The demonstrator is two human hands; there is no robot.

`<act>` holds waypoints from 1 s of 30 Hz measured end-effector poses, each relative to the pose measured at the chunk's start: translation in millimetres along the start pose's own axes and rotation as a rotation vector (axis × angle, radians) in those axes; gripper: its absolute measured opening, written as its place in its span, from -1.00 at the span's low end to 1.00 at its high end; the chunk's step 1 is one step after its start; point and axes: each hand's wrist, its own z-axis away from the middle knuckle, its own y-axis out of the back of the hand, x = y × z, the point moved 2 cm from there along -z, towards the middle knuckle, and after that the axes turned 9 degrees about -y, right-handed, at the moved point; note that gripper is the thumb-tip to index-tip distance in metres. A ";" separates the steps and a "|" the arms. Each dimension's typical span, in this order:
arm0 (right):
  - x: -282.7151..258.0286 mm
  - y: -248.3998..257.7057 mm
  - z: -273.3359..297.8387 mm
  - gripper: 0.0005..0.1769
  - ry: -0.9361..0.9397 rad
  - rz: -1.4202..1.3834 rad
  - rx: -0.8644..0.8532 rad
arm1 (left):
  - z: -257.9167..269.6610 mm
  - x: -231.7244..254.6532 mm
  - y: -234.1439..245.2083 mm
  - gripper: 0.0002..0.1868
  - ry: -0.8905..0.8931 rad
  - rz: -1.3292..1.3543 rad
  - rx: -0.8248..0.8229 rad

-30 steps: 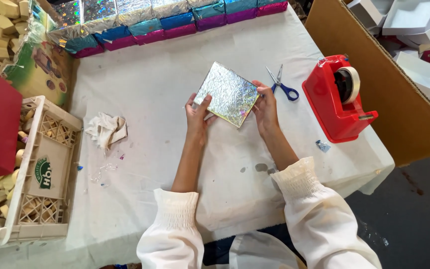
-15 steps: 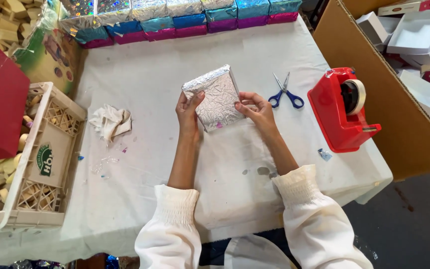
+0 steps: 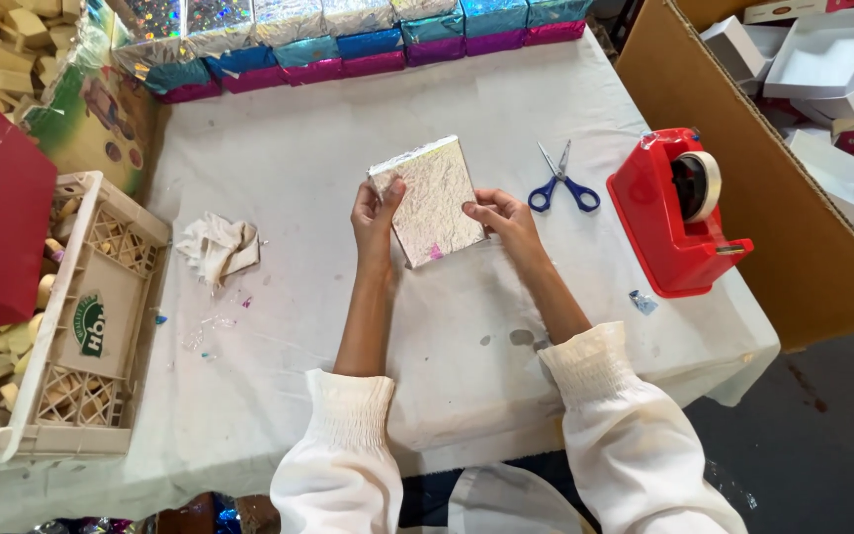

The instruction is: The person wraps a small rectangular box in shiny silver foil, folding the edges and securing them with clear tape from a red dispenser. After finishing the wrapping, the person places the box in a row with other wrapped items and then wipes the table surface with a cloth.

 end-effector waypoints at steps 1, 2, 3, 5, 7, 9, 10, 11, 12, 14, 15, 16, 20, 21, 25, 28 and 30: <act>-3.4 -0.4 0.6 -0.54 0.003 -0.003 0.002 | -2.3 -0.4 0.6 -0.45 -0.001 -0.002 -0.004; -6.1 -0.1 1.0 -0.55 -0.027 -0.019 0.033 | -4.7 -0.3 1.3 -0.39 -0.035 -0.032 -0.012; -7.9 0.5 2.3 -0.57 -0.059 -0.036 0.066 | -6.5 -0.6 2.0 -0.33 -0.067 -0.063 -0.021; -6.6 4.1 0.1 -0.58 -0.067 -0.059 0.102 | -5.5 -3.1 1.7 -0.30 -0.002 -0.127 -0.012; -3.2 9.4 -3.0 -0.59 -0.076 -0.076 0.135 | -5.4 -12.2 4.8 -0.27 0.063 -0.185 0.003; 0.9 15.6 -7.2 -0.61 -0.042 -0.139 0.177 | -6.9 -27.5 10.0 -0.36 0.178 -0.277 -0.079; 0.7 16.3 -6.7 -0.61 -0.041 -0.138 0.176 | -5.1 -24.9 7.8 -0.36 0.177 -0.276 -0.077; 0.1 17.2 -6.6 -0.59 -0.031 -0.157 0.181 | -3.8 -22.7 5.2 -0.41 0.208 -0.277 -0.082; -0.5 18.0 -6.4 -0.56 -0.021 -0.176 0.186 | -2.4 -20.4 2.8 -0.45 0.239 -0.278 -0.086; -2.2 16.8 -4.6 -0.52 -0.037 -0.202 0.170 | -0.9 -17.5 2.9 -0.46 0.232 -0.278 -0.050; -3.1 15.4 -4.0 -0.47 -0.055 -0.231 0.155 | -0.3 -15.5 3.9 -0.47 0.226 -0.282 -0.014; 1.6 15.4 -7.7 -0.47 -0.054 -0.226 0.151 | -0.1 -12.6 3.9 -0.47 0.223 -0.277 -0.010; 8.8 8.5 -8.5 -0.41 -0.155 -0.256 0.112 | 3.3 -5.4 6.3 -0.51 0.315 -0.244 0.159; 6.1 5.0 -5.9 -0.43 -0.179 -0.224 0.095 | 3.8 -3.9 6.0 -0.52 0.316 -0.180 0.194; 3.6 1.9 -0.2 -0.50 -0.172 -0.131 0.072 | 0.4 -10.4 6.1 -0.56 0.276 -0.155 0.180; -2.6 0.3 4.4 -0.57 -0.165 -0.150 0.092 | 0.7 -16.7 3.5 -0.57 0.229 -0.073 0.153; -0.6 1.8 3.5 -0.62 -0.187 -0.227 0.111 | 3.3 -11.9 -2.6 -0.58 0.178 -0.051 0.129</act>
